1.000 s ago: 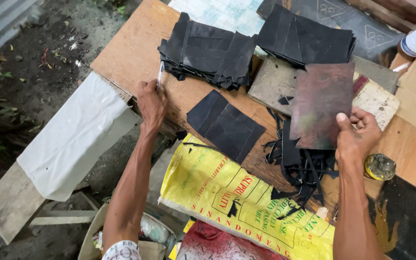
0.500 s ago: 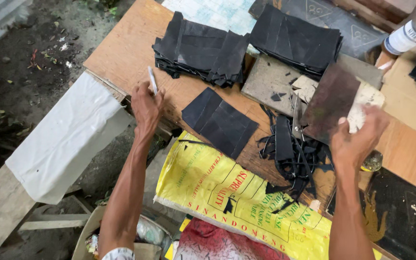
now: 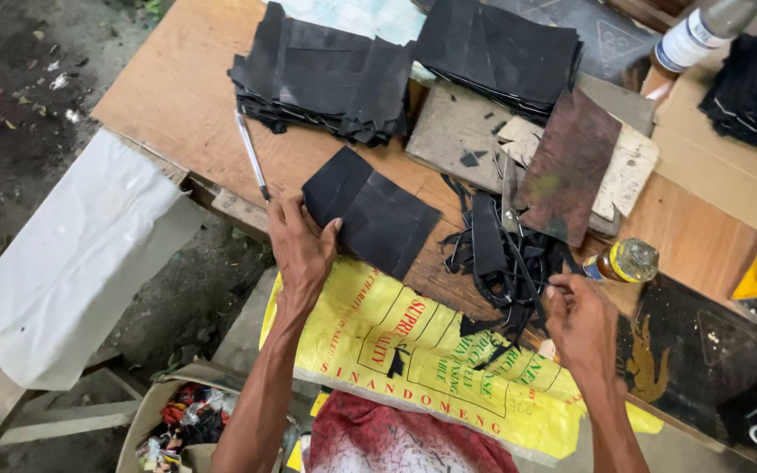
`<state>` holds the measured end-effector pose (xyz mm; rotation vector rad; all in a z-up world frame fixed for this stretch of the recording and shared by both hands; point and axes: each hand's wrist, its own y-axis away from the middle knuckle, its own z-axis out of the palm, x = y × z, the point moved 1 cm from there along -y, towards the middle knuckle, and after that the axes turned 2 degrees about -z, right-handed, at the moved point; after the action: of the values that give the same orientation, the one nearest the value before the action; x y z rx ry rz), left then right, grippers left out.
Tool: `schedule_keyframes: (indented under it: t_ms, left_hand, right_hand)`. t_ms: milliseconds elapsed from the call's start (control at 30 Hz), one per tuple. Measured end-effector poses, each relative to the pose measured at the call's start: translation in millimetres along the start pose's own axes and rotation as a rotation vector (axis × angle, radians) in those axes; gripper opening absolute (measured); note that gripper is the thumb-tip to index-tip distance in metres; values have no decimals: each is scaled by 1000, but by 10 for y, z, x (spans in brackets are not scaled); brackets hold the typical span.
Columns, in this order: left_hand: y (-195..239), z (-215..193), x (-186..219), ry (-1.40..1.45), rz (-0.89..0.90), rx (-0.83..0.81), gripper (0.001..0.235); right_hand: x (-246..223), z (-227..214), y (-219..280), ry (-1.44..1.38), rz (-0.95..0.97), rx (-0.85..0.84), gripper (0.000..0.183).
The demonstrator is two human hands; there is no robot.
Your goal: The person uses shears to cut a stack of black material into smaller rectangular pieces. They then place a brown template on the table, align the cut pieces, and use a white marker to draw lines on the template before resuming cutting.
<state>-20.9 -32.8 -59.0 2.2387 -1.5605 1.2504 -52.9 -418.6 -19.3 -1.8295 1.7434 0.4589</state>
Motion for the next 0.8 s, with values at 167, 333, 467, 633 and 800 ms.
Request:
schedule_keyframes:
  t_ms: [167, 333, 467, 633, 800]
  left_hand:
    - [79, 94, 164, 488, -202, -16, 101]
    - [216, 371, 86, 383, -303, -200, 73]
    - [334, 504, 35, 508, -232, -202, 66]
    - [336, 412, -95, 1010, -427, -222, 49]
    - [322, 288, -159, 1526, -779, -416, 46]
  right_hand:
    - [-38, 101, 17, -56, -28, 54, 14]
    - [-70, 181, -43, -85, -7, 32, 13]
    - [-133, 174, -87, 41, -344, 22, 29]
    - [-120, 200, 48, -101, -109, 45, 19]
    - [-58, 367, -85, 31, 27, -70, 24]
